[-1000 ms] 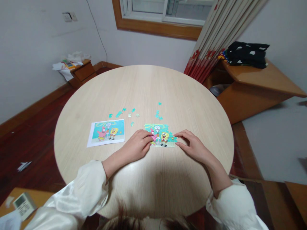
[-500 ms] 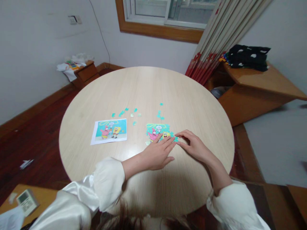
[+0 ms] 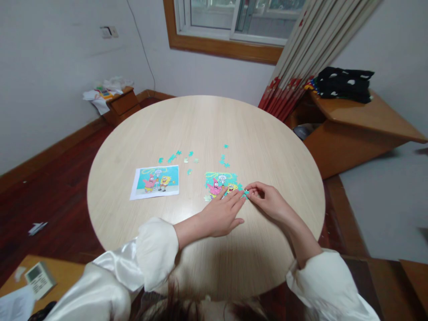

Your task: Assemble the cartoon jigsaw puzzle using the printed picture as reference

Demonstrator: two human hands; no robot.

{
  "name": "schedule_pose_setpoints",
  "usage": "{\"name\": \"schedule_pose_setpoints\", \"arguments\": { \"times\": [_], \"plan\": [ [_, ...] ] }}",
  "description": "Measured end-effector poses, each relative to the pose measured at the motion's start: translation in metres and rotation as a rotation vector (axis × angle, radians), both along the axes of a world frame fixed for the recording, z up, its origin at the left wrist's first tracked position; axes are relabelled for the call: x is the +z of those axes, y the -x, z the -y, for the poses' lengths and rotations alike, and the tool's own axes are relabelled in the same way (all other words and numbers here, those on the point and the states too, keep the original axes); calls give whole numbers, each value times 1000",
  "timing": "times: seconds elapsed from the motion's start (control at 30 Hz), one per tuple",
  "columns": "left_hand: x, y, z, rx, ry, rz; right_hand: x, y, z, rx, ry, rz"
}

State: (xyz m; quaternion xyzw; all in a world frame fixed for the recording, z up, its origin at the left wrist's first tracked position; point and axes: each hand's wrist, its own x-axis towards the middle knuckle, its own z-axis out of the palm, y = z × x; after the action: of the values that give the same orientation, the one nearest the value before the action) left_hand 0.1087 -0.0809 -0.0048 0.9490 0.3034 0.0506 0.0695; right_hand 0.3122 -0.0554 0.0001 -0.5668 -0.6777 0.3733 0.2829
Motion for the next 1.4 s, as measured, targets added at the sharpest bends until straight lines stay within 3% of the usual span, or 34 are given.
{"name": "schedule_pose_setpoints", "arguments": {
  "times": [0.2,0.4,0.5,0.7,0.83,0.97,1.4],
  "plan": [
    [-3,2,1,-19,-40,81,-2,-4,-3,-82,11,-164],
    [-5,3,2,-46,-96,381,2,-4,-1,-128,34,-253],
    [-2,9,-5,94,-50,594,11,-1,-2,-119,49,-268],
    [9,43,-38,529,188,985,30,19,-18,-65,60,-296],
    [11,63,-57,627,223,1057,28,42,-37,-67,65,-385],
    [11,67,-62,624,312,1077,22,57,-43,-118,64,-488],
    [0,54,-56,432,685,1087,10,61,-34,-82,153,-559]
  ]
}}
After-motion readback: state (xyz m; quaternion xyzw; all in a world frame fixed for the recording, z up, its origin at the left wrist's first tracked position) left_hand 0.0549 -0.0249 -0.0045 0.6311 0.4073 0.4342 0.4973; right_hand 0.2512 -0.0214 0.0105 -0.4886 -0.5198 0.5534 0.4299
